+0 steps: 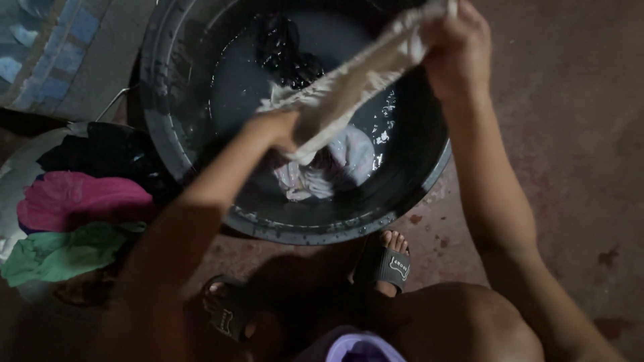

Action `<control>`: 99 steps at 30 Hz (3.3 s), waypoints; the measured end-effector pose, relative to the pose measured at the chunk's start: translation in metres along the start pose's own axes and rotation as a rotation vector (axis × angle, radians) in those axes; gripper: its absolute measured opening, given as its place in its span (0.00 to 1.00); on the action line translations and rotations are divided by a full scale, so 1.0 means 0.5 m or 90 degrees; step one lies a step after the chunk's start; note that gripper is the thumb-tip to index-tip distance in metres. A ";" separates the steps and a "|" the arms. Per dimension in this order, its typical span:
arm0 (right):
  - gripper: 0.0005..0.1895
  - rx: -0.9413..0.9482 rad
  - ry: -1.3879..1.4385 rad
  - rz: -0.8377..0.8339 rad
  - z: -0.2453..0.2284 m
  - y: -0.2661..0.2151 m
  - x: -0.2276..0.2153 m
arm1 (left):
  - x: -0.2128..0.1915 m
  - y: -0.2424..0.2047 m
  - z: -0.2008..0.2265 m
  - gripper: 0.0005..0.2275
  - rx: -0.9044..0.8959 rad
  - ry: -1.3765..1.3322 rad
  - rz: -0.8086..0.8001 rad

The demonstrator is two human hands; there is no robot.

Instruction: Washing various items of clothing by hand in a basin of soapy water.

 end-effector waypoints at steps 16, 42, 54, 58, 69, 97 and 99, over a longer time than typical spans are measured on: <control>0.20 0.297 -0.259 -0.156 0.071 0.007 -0.083 | -0.228 -0.315 -0.099 0.55 0.635 -0.631 0.285; 0.38 0.523 -0.975 -0.474 0.483 -0.036 -0.105 | 0.240 0.238 -0.144 0.50 -0.019 0.043 0.044; 0.45 0.349 -0.916 -0.317 0.500 -0.122 0.089 | 0.142 0.094 -0.084 0.52 -0.048 -0.080 0.037; 0.51 0.570 -1.061 -0.486 0.511 -0.140 0.116 | 0.278 0.189 -0.068 0.45 -0.098 -0.006 0.009; 0.27 0.281 -1.022 -0.454 0.497 -0.025 -0.058 | 0.157 0.136 -0.164 0.38 -0.114 0.003 0.007; 0.27 0.433 -0.618 -0.190 0.496 -0.056 -0.225 | 0.187 0.155 -0.134 0.42 -0.030 -0.107 -0.093; 0.14 0.283 -0.877 -0.192 0.413 -0.043 -0.235 | 0.150 0.130 -0.201 0.38 0.006 -0.313 -0.107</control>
Point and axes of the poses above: each hand's wrist, its own y-axis towards the middle knuckle, its own x-axis out of the palm, z = x × y, the point moved 2 cm from there along y, towards the middle knuckle, and after that the axes turned 15 degrees about y, right-handed, at the moved point
